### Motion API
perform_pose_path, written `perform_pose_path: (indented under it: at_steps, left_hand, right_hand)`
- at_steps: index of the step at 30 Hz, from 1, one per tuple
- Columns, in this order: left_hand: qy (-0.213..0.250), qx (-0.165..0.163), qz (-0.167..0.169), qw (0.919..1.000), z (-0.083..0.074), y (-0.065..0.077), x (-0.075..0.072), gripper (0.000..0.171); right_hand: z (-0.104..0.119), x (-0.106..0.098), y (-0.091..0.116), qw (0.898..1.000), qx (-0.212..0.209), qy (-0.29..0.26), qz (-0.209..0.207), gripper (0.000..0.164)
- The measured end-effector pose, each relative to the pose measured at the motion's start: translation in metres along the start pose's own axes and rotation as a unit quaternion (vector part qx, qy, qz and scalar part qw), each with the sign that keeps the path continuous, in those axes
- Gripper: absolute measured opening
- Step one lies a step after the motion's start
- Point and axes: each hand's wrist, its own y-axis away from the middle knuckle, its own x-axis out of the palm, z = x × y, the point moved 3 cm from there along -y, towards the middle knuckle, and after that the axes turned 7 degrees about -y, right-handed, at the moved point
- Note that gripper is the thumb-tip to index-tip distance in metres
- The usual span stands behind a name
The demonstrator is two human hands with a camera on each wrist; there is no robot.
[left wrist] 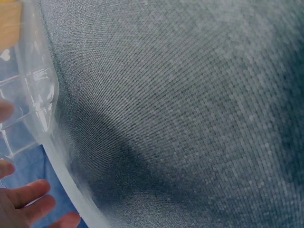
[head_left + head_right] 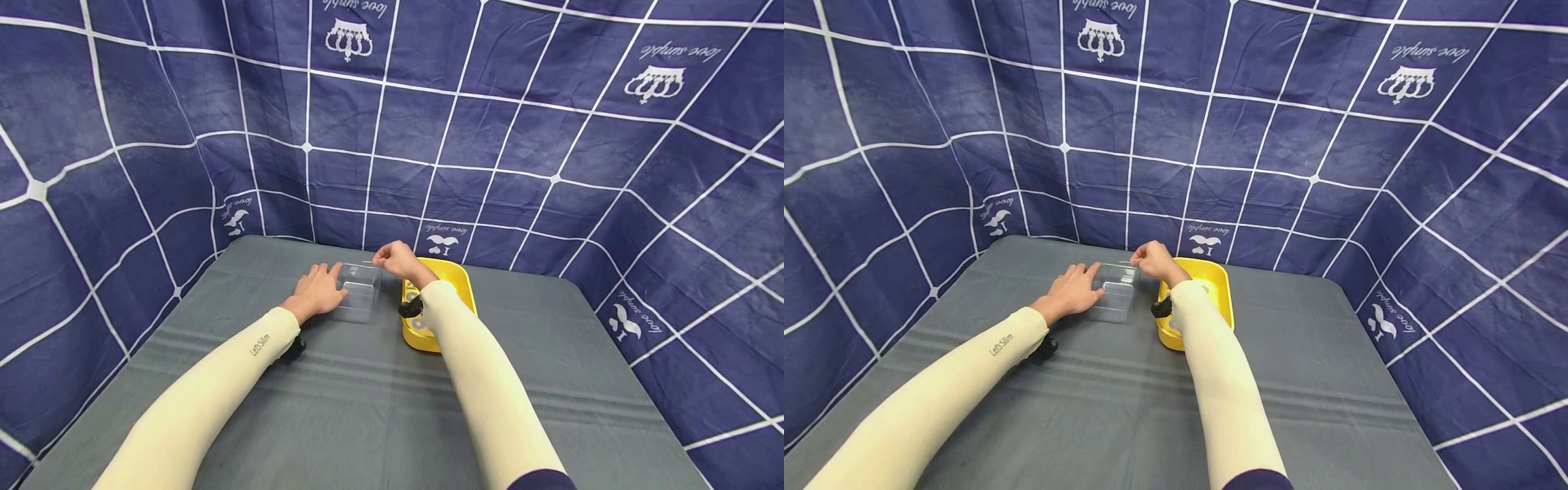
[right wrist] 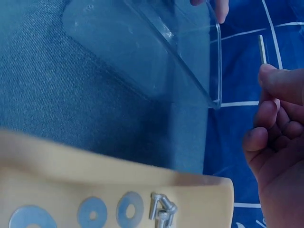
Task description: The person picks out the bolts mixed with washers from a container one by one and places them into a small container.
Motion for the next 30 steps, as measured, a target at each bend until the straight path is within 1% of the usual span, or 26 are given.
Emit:
perform_pose_path:
  at_steps: [8,13,23,30]
  left_hand:
    - [-0.002,0.0,0.009,1.0,0.0,0.0,0.002,0.076]
    - [-0.003,-0.001,0.006,1.0,-0.001,0.0,0.0,0.075]
    - [-0.004,0.0,0.012,0.9999,-0.003,0.0,-0.003,0.075]
    - [-0.009,0.0,0.009,0.9999,-0.004,0.003,-0.002,0.074]
  right_hand:
    - [0.003,0.01,-0.001,1.0,0.023,0.0,0.012,0.013]
    - [0.006,0.014,-0.002,0.999,0.026,0.006,0.023,0.013]
    - [0.005,0.023,-0.006,0.997,0.055,0.02,0.042,0.011]
    - [0.005,0.028,-0.005,0.997,0.059,0.012,0.043,0.013]
